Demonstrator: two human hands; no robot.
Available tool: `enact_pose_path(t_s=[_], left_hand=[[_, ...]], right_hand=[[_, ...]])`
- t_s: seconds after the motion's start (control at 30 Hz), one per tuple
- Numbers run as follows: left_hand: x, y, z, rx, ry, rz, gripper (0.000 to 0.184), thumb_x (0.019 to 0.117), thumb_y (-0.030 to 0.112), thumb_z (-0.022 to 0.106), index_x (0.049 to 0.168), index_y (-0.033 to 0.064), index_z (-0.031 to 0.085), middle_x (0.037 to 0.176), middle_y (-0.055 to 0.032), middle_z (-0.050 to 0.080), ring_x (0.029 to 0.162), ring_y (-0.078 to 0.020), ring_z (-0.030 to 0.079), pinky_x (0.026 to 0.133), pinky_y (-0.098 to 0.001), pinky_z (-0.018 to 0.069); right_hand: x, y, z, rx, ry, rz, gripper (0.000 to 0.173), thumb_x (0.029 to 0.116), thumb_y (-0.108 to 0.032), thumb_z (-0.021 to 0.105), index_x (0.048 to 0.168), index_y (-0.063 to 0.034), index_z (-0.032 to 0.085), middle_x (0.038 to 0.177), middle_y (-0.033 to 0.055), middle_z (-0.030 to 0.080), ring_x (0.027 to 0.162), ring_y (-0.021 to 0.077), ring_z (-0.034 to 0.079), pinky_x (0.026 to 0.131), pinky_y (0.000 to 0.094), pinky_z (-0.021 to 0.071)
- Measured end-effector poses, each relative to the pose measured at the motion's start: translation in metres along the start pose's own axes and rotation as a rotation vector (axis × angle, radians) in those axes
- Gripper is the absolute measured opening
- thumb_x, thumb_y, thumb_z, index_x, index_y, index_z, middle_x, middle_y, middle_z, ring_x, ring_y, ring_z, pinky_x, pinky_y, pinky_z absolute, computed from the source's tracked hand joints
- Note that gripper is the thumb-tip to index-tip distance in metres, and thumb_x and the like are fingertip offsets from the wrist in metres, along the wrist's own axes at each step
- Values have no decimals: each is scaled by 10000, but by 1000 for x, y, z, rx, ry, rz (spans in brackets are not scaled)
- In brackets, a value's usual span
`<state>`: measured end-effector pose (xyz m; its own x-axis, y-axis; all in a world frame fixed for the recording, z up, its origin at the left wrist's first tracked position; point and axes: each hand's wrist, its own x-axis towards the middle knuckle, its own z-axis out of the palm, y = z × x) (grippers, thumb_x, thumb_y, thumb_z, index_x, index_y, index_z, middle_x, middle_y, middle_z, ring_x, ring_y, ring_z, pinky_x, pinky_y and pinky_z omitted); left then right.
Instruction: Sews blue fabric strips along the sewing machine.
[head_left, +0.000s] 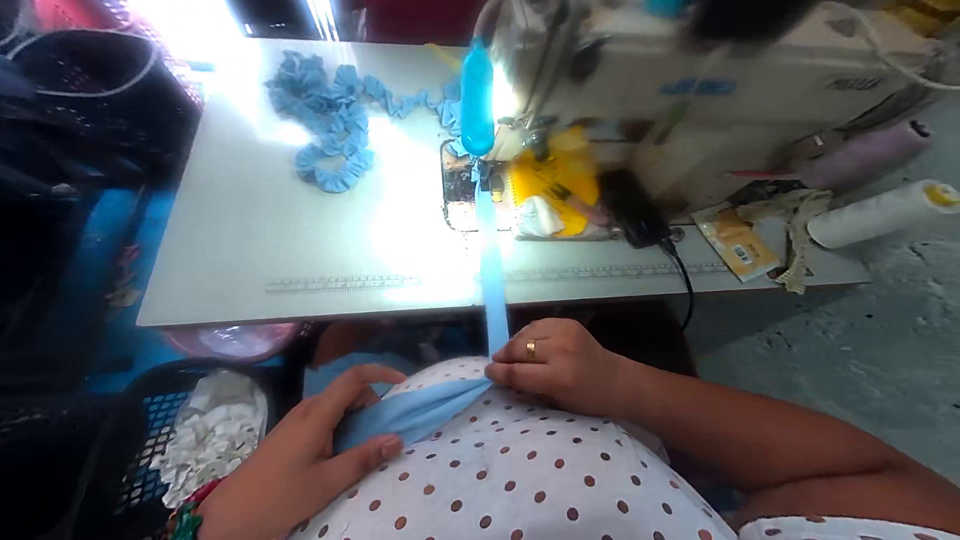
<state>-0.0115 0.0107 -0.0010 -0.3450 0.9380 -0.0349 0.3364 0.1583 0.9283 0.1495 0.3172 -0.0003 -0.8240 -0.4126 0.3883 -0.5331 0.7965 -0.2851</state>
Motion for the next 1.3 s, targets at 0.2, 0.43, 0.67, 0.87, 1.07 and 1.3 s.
enact_pose_path(t_s=[0.2, 0.43, 0.67, 0.87, 1.07, 1.3], left_hand=[[11, -8, 4, 92, 75, -35, 412, 961, 465, 636, 1300, 232, 623, 890, 92, 660, 771, 42, 606, 697, -144, 519], [10, -9, 5, 191, 85, 5, 305, 938, 439, 661, 1144, 217, 698, 1033, 74, 709, 927, 59, 631, 811, -140, 520], [5, -15, 7, 162, 151, -29, 306, 887, 437, 713, 1086, 204, 701, 998, 87, 693, 913, 58, 632, 800, -135, 527], [5, -9, 6, -142, 231, 88, 224, 1070, 374, 504, 1110, 213, 655, 1005, 117, 653, 878, 63, 611, 757, -110, 512], [4, 6, 5, 875, 421, 15, 369, 908, 400, 634, 1000, 44, 666, 855, -169, 642, 639, -343, 653, 492, -470, 517], [-12, 14, -16, 1073, 526, 13, 186, 956, 170, 583, 1012, 43, 708, 1004, -220, 663, 675, -377, 660, 481, -495, 504]], right_hand=[[-6, 48, 24, -108, 53, 44, 204, 1015, -48, 555, 1032, -60, 757, 919, 107, 765, 859, 222, 756, 853, 380, 618], [8, 98, 22, -206, 125, 72, 186, 937, -2, 603, 968, -53, 779, 966, 137, 775, 955, 262, 764, 868, 403, 619], [29, 145, 18, -278, 110, 199, 230, 969, -13, 562, 1045, -55, 775, 1089, 179, 765, 1003, 341, 753, 809, 481, 613], [48, 157, 20, -283, 97, 452, 253, 1002, -59, 547, 1114, -78, 773, 1136, 177, 749, 1095, 339, 724, 903, 509, 585], [55, 146, 21, -286, 58, 474, 285, 1024, -94, 533, 1242, -58, 713, 1295, 160, 693, 1294, 318, 619, 1188, 529, 383], [84, 52, 30, -36, 198, 230, 200, 949, -157, 671, 1106, -58, 744, 1272, 173, 676, 1276, 361, 598, 1135, 591, 409]])
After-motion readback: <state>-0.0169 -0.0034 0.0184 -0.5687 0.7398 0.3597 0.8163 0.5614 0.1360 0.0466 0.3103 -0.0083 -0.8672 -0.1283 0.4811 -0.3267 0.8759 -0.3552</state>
